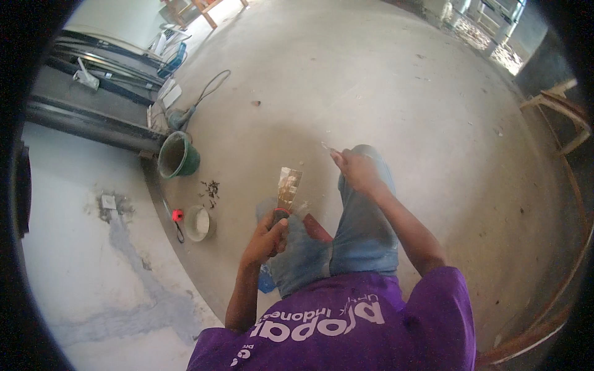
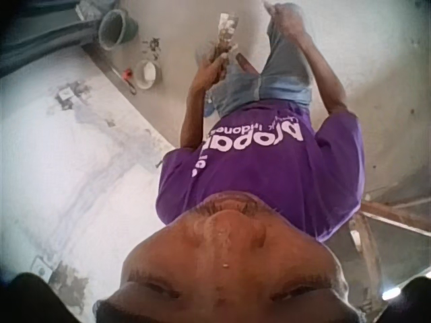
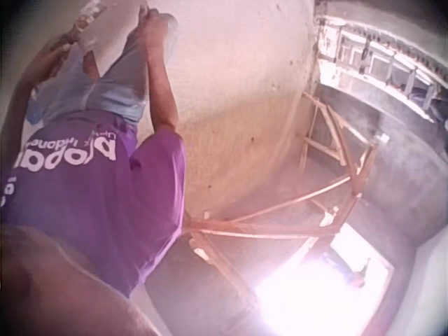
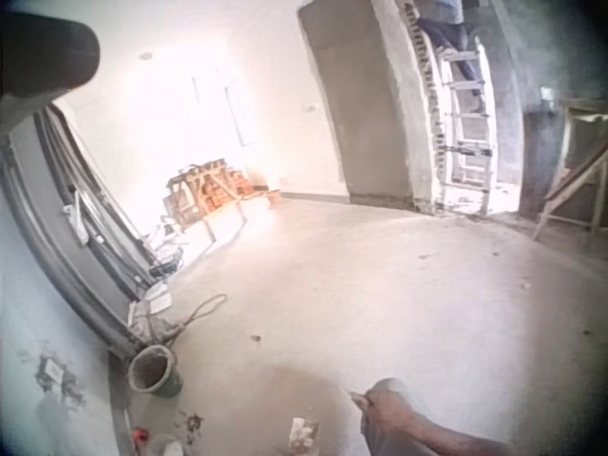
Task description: The person sits on the floor and uses a small putty knife to scrape residue from a larger trowel. They then scoop white plaster from a bucket and apply it to a damaged section of the wall using the trowel, smoothing the surface.
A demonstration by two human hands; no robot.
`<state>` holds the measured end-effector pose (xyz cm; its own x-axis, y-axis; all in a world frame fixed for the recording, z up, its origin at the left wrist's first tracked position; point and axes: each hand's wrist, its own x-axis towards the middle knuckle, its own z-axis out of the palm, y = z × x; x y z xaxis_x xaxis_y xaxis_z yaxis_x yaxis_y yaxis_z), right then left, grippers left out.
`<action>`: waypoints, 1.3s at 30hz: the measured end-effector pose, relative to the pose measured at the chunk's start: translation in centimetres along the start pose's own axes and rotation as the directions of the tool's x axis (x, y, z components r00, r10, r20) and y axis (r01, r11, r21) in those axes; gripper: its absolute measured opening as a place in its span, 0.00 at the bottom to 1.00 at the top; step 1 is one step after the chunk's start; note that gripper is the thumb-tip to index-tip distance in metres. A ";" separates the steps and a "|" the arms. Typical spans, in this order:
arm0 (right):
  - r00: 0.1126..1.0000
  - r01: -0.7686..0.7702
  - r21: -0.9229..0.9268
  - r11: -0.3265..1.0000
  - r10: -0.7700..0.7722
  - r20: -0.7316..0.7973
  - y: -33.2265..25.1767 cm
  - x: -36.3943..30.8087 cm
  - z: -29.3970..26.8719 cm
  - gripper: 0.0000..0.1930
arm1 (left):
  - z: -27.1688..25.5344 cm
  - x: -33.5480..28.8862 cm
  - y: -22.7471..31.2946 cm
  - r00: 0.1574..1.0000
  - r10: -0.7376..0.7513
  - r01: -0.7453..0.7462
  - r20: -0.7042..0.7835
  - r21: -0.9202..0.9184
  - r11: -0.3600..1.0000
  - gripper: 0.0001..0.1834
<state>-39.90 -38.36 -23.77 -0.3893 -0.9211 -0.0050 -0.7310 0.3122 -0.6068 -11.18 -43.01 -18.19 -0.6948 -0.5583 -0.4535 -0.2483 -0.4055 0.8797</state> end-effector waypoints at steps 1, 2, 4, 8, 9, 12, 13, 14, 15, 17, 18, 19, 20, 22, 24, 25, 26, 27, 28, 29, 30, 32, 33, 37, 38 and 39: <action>0.999 -0.047 0.002 0.999 0.047 0.023 -1.1 -0.4 -1.6 0.24 | 0.0 -0.3 -0.4 1.000 -0.007 0.007 0.000 -0.032 0.999 0.19; 1.000 0.018 0.037 0.999 -0.019 0.025 -1.8 -1.6 -2.0 0.24 | 0.1 -0.2 -0.8 1.000 -0.029 0.028 -0.007 -0.049 0.998 0.20; 0.960 0.273 0.062 0.960 -0.276 0.055 -3.4 -4.8 0.3 0.23 | 0.1 0.8 -1.2 0.998 -0.055 0.054 -0.011 -0.081 0.995 0.21; 0.976 0.218 -0.054 0.975 -0.218 -0.003 -1.4 -3.2 2.7 0.21 | 0.7 0.5 -1.0 0.999 -0.042 0.043 0.015 -0.069 0.997 0.22; 0.989 0.145 -0.036 0.989 -0.145 -0.009 -0.7 -2.7 2.0 0.21 | 0.8 0.1 -0.8 0.999 -0.049 0.050 0.009 -0.045 0.998 0.22; 0.996 0.091 0.036 0.995 -0.092 0.021 -2.6 -2.4 -0.8 0.21 | 0.6 0.6 -0.6 0.994 -0.102 0.095 -0.022 -0.221 0.971 0.20; 0.984 0.145 0.078 0.986 -0.152 0.095 -3.4 -4.4 -0.1 0.21 | 0.9 0.6 -1.2 0.989 -0.146 0.136 -0.009 -0.321 0.937 0.20; 0.962 0.212 0.118 0.970 -0.228 0.147 -4.7 -5.7 0.5 0.21 | 0.5 0.9 -1.6 0.989 -0.137 0.145 0.048 -0.412 0.900 0.20; 0.932 0.275 0.160 0.948 -0.304 0.196 -5.5 -6.2 0.9 0.21 | 0.0 1.2 -2.2 0.987 -0.123 0.159 0.105 -0.497 0.853 0.20; 0.949 0.245 0.110 0.963 -0.261 0.179 -5.7 -6.0 1.3 0.21 | 0.1 1.4 -2.5 0.976 -0.105 0.201 0.190 -0.605 0.770 0.21; 0.956 0.228 0.085 0.970 -0.240 0.170 -5.6 -5.8 1.3 0.21 | 0.3 1.7 -2.4 0.971 -0.098 0.218 0.220 -0.629 0.746 0.22; 0.971 0.198 0.086 0.976 -0.208 0.122 -5.2 -5.3 1.2 0.21 | 0.3 1.5 -2.4 0.966 -0.092 0.232 0.241 -0.653 0.722 0.22; 0.981 0.172 0.088 0.981 -0.178 0.072 -4.4 -4.1 0.6 0.21 | 0.3 1.3 -2.5 0.962 -0.084 0.236 0.259 -0.642 0.729 0.22; 0.993 0.118 0.091 0.989 -0.116 -0.031 -3.1 -2.4 -0.4 0.20 | 0.4 1.1 -2.7 0.952 -0.064 0.245 0.298 -0.620 0.746 0.22; 0.974 0.227 0.141 0.964 -0.228 -0.007 -3.1 -3.5 -0.1 0.22 | 0.8 1.3 -2.6 0.953 -0.079 0.259 0.293 -0.649 0.715 0.22; 0.960 0.274 0.165 0.947 -0.278 0.001 -3.0 -4.1 0.0 0.23 | 1.0 1.5 -2.5 0.951 -0.089 0.271 0.296 -0.661 0.700 0.22; 0.965 0.255 0.125 0.959 -0.261 0.032 -2.8 -4.3 0.3 0.22 | 1.2 1.6 -2.6 0.951 -0.107 0.284 0.290 -0.686 0.670 0.22; 0.969 0.236 0.083 0.968 -0.241 0.062 -2.8 -4.3 0.9 0.20 | 1.3 1.8 -2.6 0.950 -0.125 0.297 0.285 -0.709 0.639 0.21; 0.971 0.218 0.042 0.975 -0.221 0.095 -2.8 -4.5 1.2 0.20 | 1.3 1.7 -2.7 0.950 -0.144 0.307 0.279 -0.734 0.605 0.21; 0.989 0.142 0.059 0.988 -0.144 0.035 -2.2 -3.9 0.6 0.19 | 1.4 1.6 -2.6 0.955 -0.141 0.286 0.261 -0.684 0.671 0.21; 0.998 0.067 0.081 0.994 -0.066 -0.023 -1.1 -2.7 -0.5 0.19 | 1.6 1.3 -2.4 0.960 -0.138 0.264 0.242 -0.629 0.731 0.21; 0.998 0.031 0.112 0.993 -0.024 -0.060 -0.3 -2.7 -1.8 0.20 | 2.1 1.0 -1.8 0.984 -0.125 0.169 0.128 -0.436 0.884 0.21; 0.994 0.103 0.108 0.989 -0.100 -0.034 -0.6 -3.4 -1.5 0.20 | 2.8 1.2 -1.3 0.994 -0.100 0.107 0.039 -0.283 0.953 0.21; 0.949 0.257 0.081 0.963 -0.267 0.166 -3.1 -7.2 -0.5 0.20 | 3.9 1.4 -1.8 0.998 -0.006 0.004 -0.057 -0.046 0.999 0.21; 0.931 0.265 0.076 0.961 -0.275 0.238 -3.6 -7.6 -0.3 0.20 | 4.1 1.4 -1.8 0.998 -0.007 0.005 -0.056 -0.026 1.000 0.20; 0.946 0.204 0.079 0.976 -0.217 0.239 -3.5 -7.3 -0.4 0.21 | 4.3 1.3 -1.7 0.998 -0.007 0.007 -0.054 -0.005 1.000 0.20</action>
<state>-34.71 -32.63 -21.25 -0.0757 -0.9951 -0.0634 -0.7484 0.0987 -0.6558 -14.60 -39.98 -19.65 -0.6552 -0.5941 -0.4666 -0.2496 -0.4128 0.8760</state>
